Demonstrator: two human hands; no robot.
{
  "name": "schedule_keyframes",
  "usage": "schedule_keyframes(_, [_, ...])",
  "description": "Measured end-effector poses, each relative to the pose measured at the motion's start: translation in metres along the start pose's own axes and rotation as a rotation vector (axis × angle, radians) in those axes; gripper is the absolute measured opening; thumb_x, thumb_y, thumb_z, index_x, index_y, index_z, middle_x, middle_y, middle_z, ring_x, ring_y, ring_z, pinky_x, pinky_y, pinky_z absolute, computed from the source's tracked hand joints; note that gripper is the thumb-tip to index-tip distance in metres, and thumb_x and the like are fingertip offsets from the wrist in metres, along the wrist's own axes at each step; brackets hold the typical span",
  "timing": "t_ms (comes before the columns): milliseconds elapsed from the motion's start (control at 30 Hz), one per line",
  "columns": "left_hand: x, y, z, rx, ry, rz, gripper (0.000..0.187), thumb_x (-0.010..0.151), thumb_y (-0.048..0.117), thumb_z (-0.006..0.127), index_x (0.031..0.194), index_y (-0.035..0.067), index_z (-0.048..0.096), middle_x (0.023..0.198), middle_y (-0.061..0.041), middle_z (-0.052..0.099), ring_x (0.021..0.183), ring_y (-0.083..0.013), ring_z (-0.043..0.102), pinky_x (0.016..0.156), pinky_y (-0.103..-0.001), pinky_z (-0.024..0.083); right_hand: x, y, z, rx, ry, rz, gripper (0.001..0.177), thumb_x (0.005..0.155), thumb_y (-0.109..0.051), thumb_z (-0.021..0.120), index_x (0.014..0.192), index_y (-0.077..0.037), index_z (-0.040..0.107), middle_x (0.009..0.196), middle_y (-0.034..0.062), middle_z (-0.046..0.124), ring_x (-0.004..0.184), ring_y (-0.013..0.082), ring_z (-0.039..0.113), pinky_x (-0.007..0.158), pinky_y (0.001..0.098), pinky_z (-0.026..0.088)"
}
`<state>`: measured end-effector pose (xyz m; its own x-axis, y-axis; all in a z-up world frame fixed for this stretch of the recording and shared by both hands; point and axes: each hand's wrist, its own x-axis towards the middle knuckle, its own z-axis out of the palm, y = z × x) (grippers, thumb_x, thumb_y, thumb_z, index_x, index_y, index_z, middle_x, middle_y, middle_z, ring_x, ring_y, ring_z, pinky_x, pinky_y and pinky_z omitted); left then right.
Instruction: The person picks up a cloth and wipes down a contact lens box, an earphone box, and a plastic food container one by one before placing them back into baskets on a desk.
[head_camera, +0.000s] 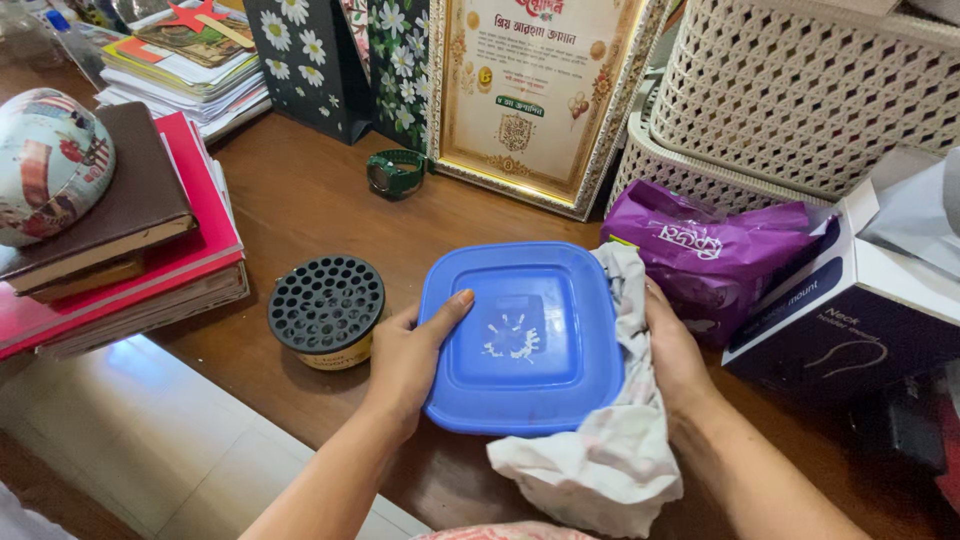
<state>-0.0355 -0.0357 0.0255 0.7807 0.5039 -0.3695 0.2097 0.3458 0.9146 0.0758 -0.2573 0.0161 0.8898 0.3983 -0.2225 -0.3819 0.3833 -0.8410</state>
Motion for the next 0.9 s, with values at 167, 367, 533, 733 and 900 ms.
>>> schedule_keyframes(167, [-0.009,0.008,0.001,-0.097,-0.056,-0.080,0.046,0.082,0.034,0.078,0.107,-0.004,0.077,0.089,-0.013,0.081,0.069,-0.0173,0.075,0.066,-0.030,0.061,0.020,0.001,-0.031,0.083,-0.017,0.127,0.035,0.103,-0.038,0.051,0.115,-0.009,0.068,0.093,0.0062,0.074,0.073,0.0165,0.073,0.068,0.0325,0.062])
schedule_keyframes(367, [-0.021,0.020,0.008,-0.128,-0.070,-0.161,0.046,0.082,0.035,0.077,0.109,-0.003,0.078,0.090,-0.014,0.080,0.070,-0.0180,0.075,0.067,-0.030,0.061,0.040,0.019,-0.070,-0.007,0.001,0.007,0.032,0.108,-0.034,0.052,0.120,-0.008,0.068,0.092,0.0035,0.072,0.073,0.0113,0.070,0.064,0.0277,0.059])
schedule_keyframes(533, [-0.023,0.023,0.011,-0.133,-0.089,-0.117,0.046,0.081,0.033,0.079,0.108,-0.004,0.077,0.088,-0.014,0.080,0.069,-0.0175,0.074,0.065,-0.030,0.060,0.041,0.044,-0.090,-0.146,0.026,-0.013,0.032,0.103,-0.031,0.055,0.123,-0.009,0.068,0.094,0.0051,0.074,0.074,0.0125,0.070,0.065,0.0292,0.058])
schedule_keyframes(733, [-0.020,0.030,0.017,-0.126,-0.115,-0.001,0.044,0.081,0.032,0.079,0.107,-0.004,0.077,0.086,-0.014,0.078,0.065,-0.0162,0.072,0.060,-0.029,0.059,0.040,0.079,-0.101,-0.290,-0.066,0.008,0.036,0.097,-0.028,0.059,0.126,-0.009,0.067,0.096,0.0069,0.076,0.075,0.0140,0.069,0.066,0.0310,0.058])
schedule_keyframes(900, [-0.015,0.040,0.018,-0.112,-0.115,0.026,0.042,0.080,0.030,0.080,0.106,-0.004,0.077,0.086,-0.013,0.078,0.066,-0.0162,0.073,0.061,-0.030,0.061,0.034,0.090,-0.110,-0.399,-0.133,-0.019,0.041,0.092,-0.025,0.063,0.129,-0.009,0.067,0.098,0.0085,0.077,0.077,0.0152,0.069,0.067,0.0325,0.057])
